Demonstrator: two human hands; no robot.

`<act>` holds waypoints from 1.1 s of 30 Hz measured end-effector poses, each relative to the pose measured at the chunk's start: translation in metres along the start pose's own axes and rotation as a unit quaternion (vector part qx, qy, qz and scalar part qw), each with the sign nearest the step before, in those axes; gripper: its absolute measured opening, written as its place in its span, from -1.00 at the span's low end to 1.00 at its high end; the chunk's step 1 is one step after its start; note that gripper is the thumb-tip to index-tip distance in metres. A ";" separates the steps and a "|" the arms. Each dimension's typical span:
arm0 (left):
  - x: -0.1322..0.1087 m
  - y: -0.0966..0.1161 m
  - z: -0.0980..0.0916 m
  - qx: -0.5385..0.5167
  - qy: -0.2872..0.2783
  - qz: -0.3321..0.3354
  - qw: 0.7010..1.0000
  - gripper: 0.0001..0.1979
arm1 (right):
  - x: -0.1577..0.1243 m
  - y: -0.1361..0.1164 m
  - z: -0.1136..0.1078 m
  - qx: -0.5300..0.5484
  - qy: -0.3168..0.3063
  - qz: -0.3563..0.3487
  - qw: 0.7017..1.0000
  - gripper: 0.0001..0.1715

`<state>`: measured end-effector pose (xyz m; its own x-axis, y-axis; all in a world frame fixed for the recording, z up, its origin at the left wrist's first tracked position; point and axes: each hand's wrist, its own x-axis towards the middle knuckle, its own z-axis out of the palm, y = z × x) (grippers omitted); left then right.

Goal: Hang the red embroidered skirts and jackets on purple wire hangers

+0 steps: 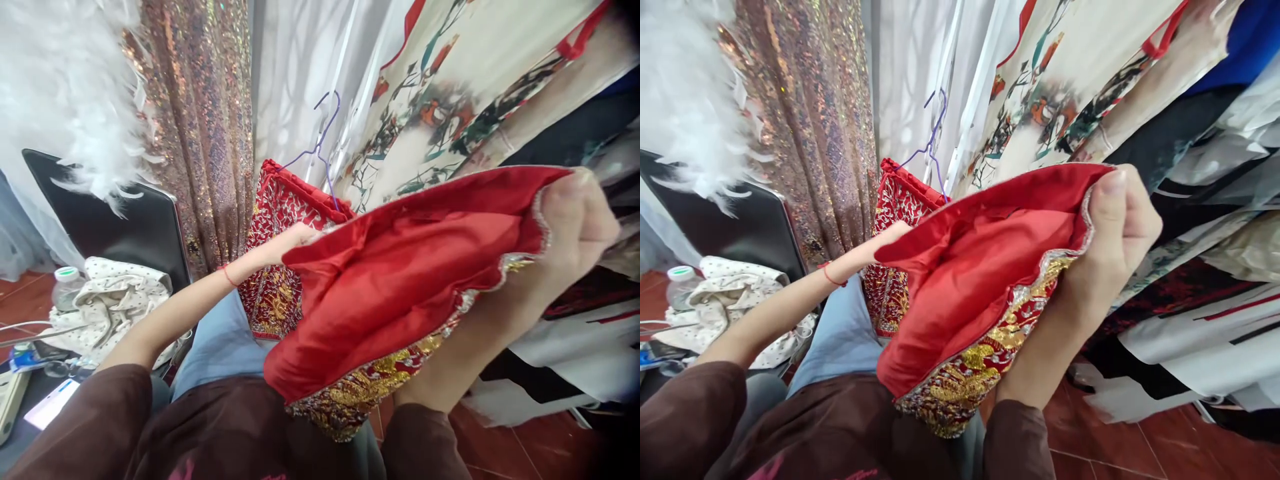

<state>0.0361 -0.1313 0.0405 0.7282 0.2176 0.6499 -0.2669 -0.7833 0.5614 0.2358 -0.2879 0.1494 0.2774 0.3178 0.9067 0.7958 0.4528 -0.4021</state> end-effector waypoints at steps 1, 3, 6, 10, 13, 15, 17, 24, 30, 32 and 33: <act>-0.004 0.010 -0.012 -0.002 0.047 0.007 0.999 -0.64 | 0.002 0.003 -0.001 -0.013 0.005 -0.024 1.000 -0.47; -0.007 0.037 -0.036 0.030 0.136 0.014 0.990 -0.63 | 0.005 0.010 -0.001 -0.071 -0.002 -0.069 0.995 -0.50; 0.000 0.081 -0.068 0.236 0.217 -0.021 0.947 -0.59 | 0.009 0.019 0.008 -0.144 -0.031 -0.086 0.985 -0.51; 0.010 0.106 -0.097 0.498 0.265 -0.104 0.819 -0.68 | 0.014 0.020 0.022 -0.087 -0.105 -0.059 0.989 -0.50; 0.009 0.101 -0.109 0.566 0.280 -0.159 0.759 -0.71 | 0.018 0.026 0.029 -0.008 -0.357 0.000 0.934 -0.45; 0.006 0.095 -0.113 0.574 0.294 -0.190 0.741 -0.70 | 0.020 0.034 0.036 -0.023 -0.510 0.059 0.858 -0.47; 0.006 0.090 -0.116 0.566 0.298 -0.224 0.736 -0.66 | 0.022 0.042 0.046 -0.077 -0.536 0.095 0.835 -0.49; 0.017 0.079 -0.138 0.553 0.222 -0.306 0.742 -0.60 | 0.046 0.046 0.091 -0.067 -0.400 0.141 0.903 -0.70; 0.030 0.056 -0.132 0.374 0.213 -0.200 0.880 -0.86 | 0.037 0.027 0.156 0.100 -0.326 0.190 0.921 -0.77; 0.034 0.049 -0.122 0.276 0.251 -0.164 0.913 -0.87 | 0.028 0.013 0.175 0.135 -0.330 0.175 0.918 -0.67; 0.035 0.046 -0.117 0.233 0.272 -0.149 0.922 -0.86 | 0.026 0.005 0.181 0.140 -0.332 0.160 0.919 -0.59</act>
<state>-0.0246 -0.0920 0.1487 0.2674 0.6235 0.7347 0.2849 -0.7795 0.5579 0.1493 -0.1273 0.1478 0.0099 0.8684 0.4958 0.5351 0.4143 -0.7363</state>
